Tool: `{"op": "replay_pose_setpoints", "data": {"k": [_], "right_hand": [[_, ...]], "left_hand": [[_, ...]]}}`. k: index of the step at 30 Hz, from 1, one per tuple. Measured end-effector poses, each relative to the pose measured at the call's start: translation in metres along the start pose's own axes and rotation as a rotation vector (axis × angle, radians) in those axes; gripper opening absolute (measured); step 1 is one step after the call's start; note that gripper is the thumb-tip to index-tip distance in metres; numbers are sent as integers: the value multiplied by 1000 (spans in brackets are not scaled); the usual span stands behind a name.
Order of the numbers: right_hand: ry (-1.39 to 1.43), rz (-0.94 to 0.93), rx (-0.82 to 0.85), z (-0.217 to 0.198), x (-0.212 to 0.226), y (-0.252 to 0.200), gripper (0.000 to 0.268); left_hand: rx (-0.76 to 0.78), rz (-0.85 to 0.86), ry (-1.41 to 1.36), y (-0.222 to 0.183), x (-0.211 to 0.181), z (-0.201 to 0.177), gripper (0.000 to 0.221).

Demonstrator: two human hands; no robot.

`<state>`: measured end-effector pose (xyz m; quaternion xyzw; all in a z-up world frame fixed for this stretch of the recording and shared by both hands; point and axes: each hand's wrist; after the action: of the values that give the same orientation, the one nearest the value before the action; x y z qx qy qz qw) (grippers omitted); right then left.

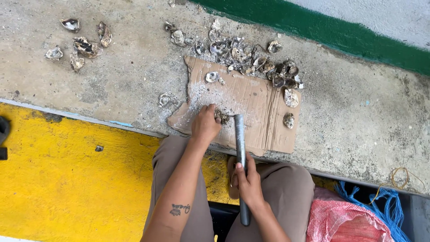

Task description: Crushing oyster shells on a piece of cardboard using a metal pipe.

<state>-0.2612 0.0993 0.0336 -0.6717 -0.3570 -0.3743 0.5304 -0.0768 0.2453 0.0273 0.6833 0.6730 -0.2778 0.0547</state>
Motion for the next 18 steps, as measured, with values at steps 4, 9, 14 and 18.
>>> {"op": "replay_pose_setpoints", "data": {"k": [4,9,14,18], "right_hand": [[86,-97,5,0,0,-1,56],[4,39,27,-2,-11,4,54],[22,-90,-42,1,-7,9,55],[-41,77,-25,1,-9,7,55]], "left_hand": [[-27,22,-3,-1,3,8,53],[0,-12,-17,1,2,12,52],[-51,17,8,4,8,16,49],[-100,48,-18,4,11,22,50]]}}
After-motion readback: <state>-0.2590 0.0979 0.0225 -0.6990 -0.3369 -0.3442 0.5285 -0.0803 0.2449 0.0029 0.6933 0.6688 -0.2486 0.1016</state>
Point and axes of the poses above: each hand's wrist, its own y-axis towards the middle knuckle, its own z-axis out of the palm, x = y × z, and after that the axes turned 12 degrees about y, right-handed
